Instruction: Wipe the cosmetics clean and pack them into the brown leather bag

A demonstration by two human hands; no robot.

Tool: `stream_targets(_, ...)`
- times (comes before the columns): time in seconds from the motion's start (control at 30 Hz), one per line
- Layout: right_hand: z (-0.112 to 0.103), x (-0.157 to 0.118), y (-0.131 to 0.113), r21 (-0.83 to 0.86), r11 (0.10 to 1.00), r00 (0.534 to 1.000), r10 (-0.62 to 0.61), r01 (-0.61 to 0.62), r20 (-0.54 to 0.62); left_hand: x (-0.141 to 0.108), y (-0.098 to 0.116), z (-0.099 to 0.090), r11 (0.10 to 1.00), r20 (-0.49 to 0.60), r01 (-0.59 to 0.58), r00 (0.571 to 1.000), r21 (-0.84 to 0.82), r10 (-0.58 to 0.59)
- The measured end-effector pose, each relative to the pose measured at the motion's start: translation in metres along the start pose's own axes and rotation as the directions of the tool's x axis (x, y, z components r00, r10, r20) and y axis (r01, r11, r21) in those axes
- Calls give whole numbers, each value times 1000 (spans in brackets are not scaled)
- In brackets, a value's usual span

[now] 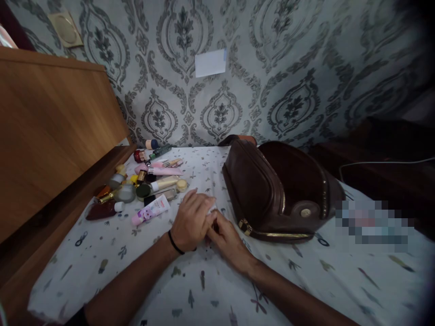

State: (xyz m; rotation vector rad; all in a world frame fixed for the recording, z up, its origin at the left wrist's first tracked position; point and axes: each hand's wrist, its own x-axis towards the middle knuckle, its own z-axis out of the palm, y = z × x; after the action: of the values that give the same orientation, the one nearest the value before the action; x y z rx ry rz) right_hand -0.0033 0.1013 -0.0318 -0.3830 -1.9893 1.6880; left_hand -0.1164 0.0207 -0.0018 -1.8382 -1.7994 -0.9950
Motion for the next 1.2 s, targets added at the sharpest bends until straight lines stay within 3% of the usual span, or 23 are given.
stream_targets(0.1,-1,-1,1,-20,999,1000,-29,29,-8,2,8,0,991,17,-137,990,6,137)
stream_targets(0.2,0,-1,1,-25,1000,1000,-15,14,-2,3,7,-2,989,35,-150,988,12,150)
stream_targets(0.4,1,3,-5,2,1000,1000,15,-15,19,2,-5,-6,992,113,119,987,-32,-115)
stream_targets(0.57,-1,3,-4,50,998,999,28,-30,39,4,-9,-5,951,84,251,967,-179,-240)
stream_targets(0.7,0,3,-1,111,991,997,67,-71,47,6,-14,-2,854,63,409,909,-321,-412)
stream_targets(0.83,1,3,-1,128,987,994,92,-99,57,5,-22,0,722,126,525,838,-451,-531)
stream_targets(0.93,0,3,-5,132,985,992,106,-114,65,2,-28,5,662,131,555,807,-504,-576)
stream_targets(1.07,0,4,-11,188,970,987,143,-155,76,0,-31,10,640,108,545,800,-542,-590)
stream_targets(1.2,0,4,-11,272,944,982,174,-187,71,0,-27,5,715,114,518,839,-469,-532)
